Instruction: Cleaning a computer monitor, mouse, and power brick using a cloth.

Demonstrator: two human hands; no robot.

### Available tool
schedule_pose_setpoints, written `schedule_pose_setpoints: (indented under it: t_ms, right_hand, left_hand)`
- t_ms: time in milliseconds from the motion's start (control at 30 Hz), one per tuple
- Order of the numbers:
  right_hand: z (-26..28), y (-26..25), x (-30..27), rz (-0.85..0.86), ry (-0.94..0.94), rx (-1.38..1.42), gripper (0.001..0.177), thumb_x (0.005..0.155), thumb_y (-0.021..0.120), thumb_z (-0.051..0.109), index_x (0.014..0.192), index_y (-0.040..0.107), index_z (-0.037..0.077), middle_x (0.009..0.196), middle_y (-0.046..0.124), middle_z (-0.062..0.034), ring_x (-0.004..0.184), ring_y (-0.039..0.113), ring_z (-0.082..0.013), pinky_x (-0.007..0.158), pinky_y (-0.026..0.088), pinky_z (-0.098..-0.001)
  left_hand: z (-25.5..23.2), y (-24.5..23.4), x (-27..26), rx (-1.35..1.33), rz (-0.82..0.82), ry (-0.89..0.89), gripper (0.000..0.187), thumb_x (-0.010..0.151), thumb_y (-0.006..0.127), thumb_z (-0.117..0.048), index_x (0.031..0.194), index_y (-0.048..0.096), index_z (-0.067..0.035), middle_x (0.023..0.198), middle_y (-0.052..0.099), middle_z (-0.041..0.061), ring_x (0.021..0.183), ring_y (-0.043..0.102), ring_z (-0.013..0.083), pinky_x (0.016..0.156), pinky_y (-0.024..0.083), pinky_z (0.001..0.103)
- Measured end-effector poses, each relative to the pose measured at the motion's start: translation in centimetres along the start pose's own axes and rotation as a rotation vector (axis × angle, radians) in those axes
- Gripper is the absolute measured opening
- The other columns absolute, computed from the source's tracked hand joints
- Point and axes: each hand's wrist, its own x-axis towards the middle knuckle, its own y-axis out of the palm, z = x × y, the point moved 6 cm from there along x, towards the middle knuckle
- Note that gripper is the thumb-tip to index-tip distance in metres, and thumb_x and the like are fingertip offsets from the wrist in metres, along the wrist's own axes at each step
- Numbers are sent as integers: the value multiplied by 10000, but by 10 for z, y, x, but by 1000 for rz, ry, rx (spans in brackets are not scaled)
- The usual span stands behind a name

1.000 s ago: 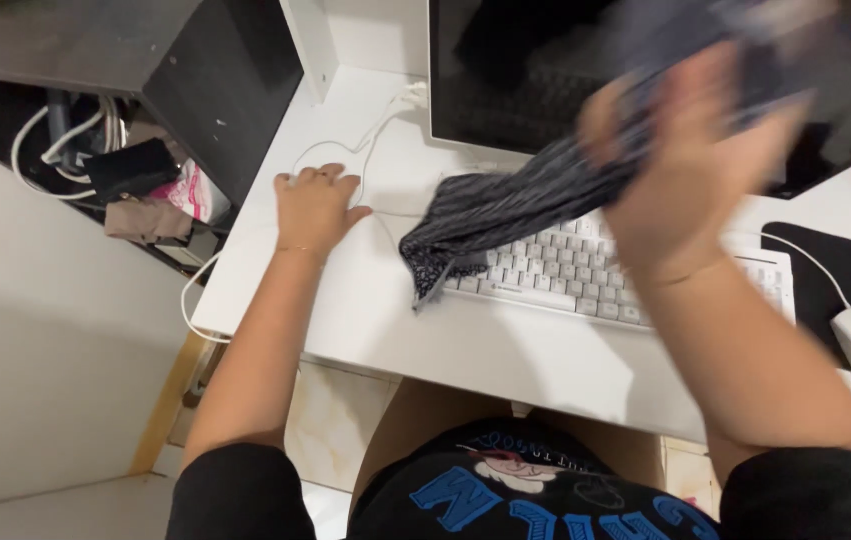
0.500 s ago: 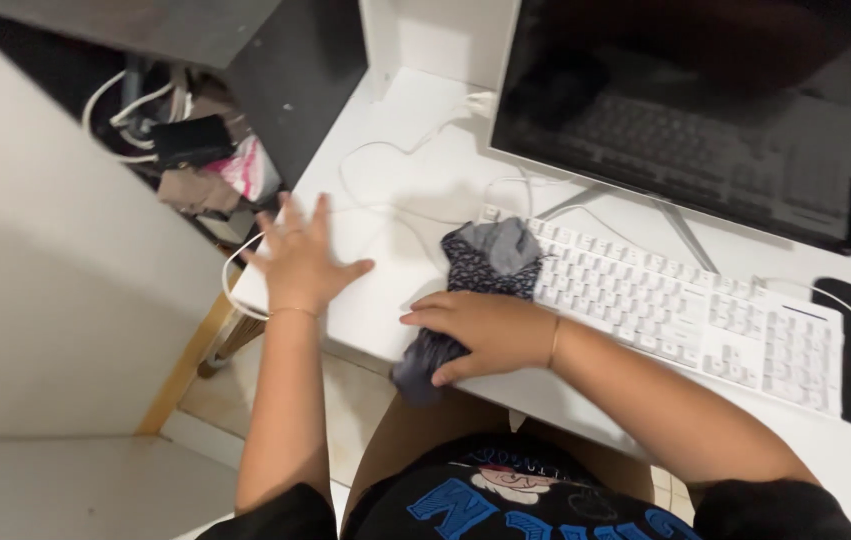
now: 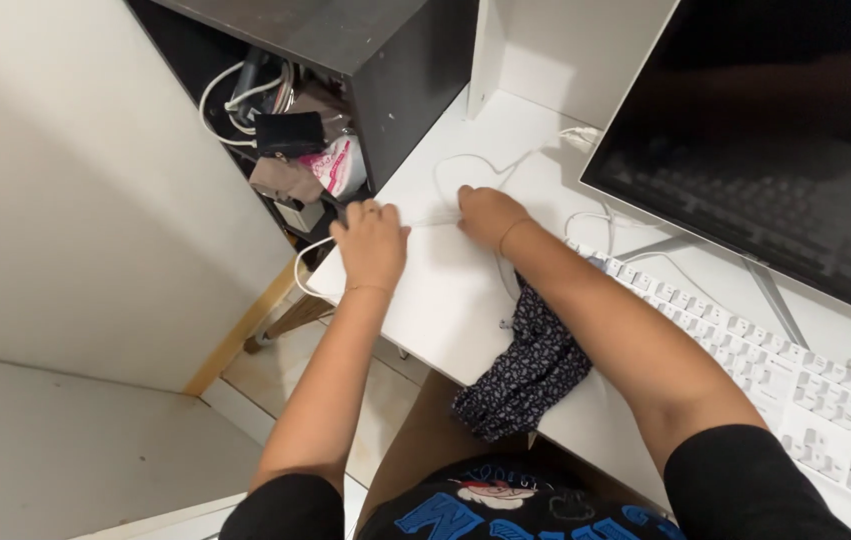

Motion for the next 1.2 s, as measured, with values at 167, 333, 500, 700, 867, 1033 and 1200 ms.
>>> schedule_pose_setpoints:
  t_ms: [167,333,500,700,867,1033,1200]
  right_hand:
    - [-41,-11,16,-13,77,-172,260,858,700,283,981,764,63,840,744,-146,788,766,-317,674,632,-435]
    - [-40,-95,-34,-315,73,6,201,841,743,188,986,714,51,879,731,-156,927,741,-349,801,613,-448]
    - [26,-151,-162,61,-91,125,468,780,842,268,1160,695,37,1166,683,-232,1178,628,-436,1026,515,-532]
    - [28,-35,-216,462,-323,-193,543,676,899,206,1169,671,187,1221,642,-75,1047,669,-409,848,559,-565]
    - [37,-75,-212,277,-407,20,266,766,730,82,1025,728,143,947,751,-92,912,737,-380,744,597,-511]
    - [50,-116,-177,-31,-358,1220,468,768,535,-83,1217,636,-1,776,557,-84,525,621,-165,416,590,-282]
    - [90,-47,-158,-376,-414,527,461,846,636,117,1305,671,141,1145,594,-178,1102,598,-370,952,507,-456]
  left_hand:
    - [-32,14,37,39,23,203,168,893,707,-271,996,746,-145,1019,682,85,964,645,285,747,515,449]
    - [-86,66,80,25,78,437,38,889,671,-71,915,677,-98,925,744,116,806,757,231,669,622,318]
    - [-135,94,126,-832,418,158,229,996,539,-209,1103,616,-21,926,723,181,830,761,278,715,649,369]
    - [-158,69,124,-1194,592,263,299,1028,556,-213,1289,588,-70,1116,720,182,1015,718,309,941,590,435]
    - [-109,-10,111,-589,364,458,277,961,642,-263,1216,738,-214,1133,750,143,1141,681,371,1048,517,490]
    - [-19,-82,75,-1055,194,264,249,965,608,-155,1180,731,-172,734,757,73,543,687,172,632,572,300]
    - [48,-82,-27,-743,36,224,352,1058,474,-296,1338,638,-159,1143,690,167,1069,662,384,918,498,535]
